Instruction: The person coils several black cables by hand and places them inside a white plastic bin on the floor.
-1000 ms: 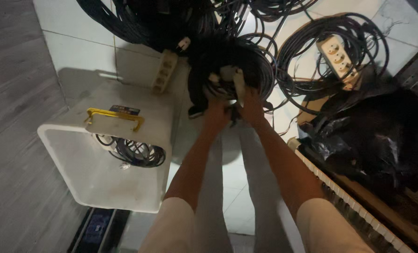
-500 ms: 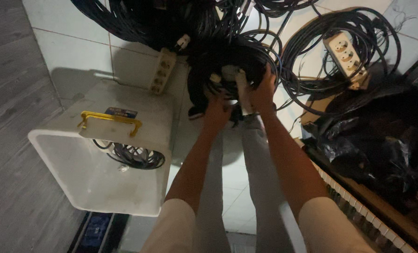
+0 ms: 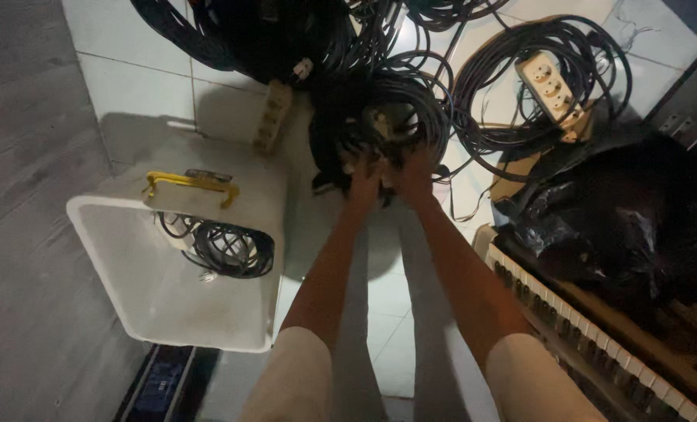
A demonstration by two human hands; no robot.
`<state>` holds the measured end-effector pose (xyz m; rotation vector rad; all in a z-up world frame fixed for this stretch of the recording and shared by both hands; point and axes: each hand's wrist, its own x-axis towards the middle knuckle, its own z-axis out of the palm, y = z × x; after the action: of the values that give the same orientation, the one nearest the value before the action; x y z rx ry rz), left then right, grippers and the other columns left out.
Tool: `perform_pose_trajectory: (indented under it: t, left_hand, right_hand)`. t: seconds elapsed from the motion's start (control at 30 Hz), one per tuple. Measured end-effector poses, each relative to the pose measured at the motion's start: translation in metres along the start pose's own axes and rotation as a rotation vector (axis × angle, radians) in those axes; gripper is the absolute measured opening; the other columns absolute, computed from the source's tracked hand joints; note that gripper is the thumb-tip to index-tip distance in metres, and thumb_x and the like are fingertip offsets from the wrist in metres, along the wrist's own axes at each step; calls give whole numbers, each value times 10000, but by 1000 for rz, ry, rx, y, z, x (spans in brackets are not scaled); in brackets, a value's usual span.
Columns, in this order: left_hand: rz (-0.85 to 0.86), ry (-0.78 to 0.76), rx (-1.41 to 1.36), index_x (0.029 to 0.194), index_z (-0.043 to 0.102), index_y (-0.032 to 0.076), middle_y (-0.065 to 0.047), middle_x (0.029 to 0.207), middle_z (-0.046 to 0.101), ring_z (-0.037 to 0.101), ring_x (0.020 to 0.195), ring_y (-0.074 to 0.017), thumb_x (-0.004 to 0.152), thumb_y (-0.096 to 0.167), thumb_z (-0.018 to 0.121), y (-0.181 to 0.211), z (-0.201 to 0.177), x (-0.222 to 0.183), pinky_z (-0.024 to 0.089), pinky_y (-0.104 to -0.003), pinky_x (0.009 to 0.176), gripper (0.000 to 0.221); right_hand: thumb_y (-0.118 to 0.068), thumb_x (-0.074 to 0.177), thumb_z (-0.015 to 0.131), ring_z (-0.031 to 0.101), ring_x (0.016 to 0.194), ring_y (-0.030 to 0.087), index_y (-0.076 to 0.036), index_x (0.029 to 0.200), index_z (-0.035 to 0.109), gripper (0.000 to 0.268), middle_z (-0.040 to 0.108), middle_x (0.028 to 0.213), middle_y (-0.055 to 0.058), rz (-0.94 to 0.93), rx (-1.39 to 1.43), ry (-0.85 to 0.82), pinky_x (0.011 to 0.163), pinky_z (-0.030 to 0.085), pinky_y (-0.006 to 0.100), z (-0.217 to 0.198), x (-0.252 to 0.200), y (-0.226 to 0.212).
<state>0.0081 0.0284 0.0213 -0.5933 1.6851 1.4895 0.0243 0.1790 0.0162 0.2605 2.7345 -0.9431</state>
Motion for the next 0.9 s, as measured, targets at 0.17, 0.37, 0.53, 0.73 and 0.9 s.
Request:
perform_pose_trajectory:
  t: [0.17, 0.37, 0.53, 0.73, 0.9]
  left_hand:
    - [-22, 77, 79, 1430, 457, -63, -193, 1399, 555, 553, 1242, -303, 1001, 399, 690, -17, 3, -23, 454, -433, 1062, 672]
    - [50, 219, -125, 1305, 493, -69, -178, 1171, 621, 608, 1054, -293, 935, 343, 724, -4, 0, -105, 509, -443, 913, 600]
    - [307, 260, -19, 1365, 492, -45, -156, 1172, 651, 638, 1023, -278, 985, 346, 677, 49, 5, -180, 520, -425, 913, 576]
    - [813, 475, 218, 1423, 475, -46, -259, 1313, 585, 575, 1183, -367, 1087, 259, 582, 103, 15, -250, 453, -453, 1011, 466]
    - [786, 461, 43, 1219, 616, -18, -142, 1155, 632, 700, 975, -219, 1128, 305, 462, 160, -5, -293, 459, -454, 985, 369]
  right_hand:
    - [-342, 887, 667, 691, 804, 455, -73, 1071, 714, 329, 722, 876, 239, 334, 122, -379, 729, 548, 553, 30, -51, -7]
    - [-299, 849, 669, 700, 718, 413, -71, 898, 753, 247, 722, 781, 194, 91, 61, -342, 684, 531, 538, -32, -93, -72]
    - [-274, 844, 682, 677, 695, 410, -38, 847, 703, 236, 687, 760, 208, -60, 314, -197, 625, 520, 479, -129, -91, -134]
    - [-284, 840, 743, 670, 691, 410, -30, 929, 734, 269, 672, 741, 218, -98, 373, -95, 598, 502, 451, -241, -99, -206]
    - [-369, 852, 770, 663, 577, 295, -22, 874, 754, 349, 668, 662, 191, 21, 379, -65, 571, 471, 403, -314, -91, -264]
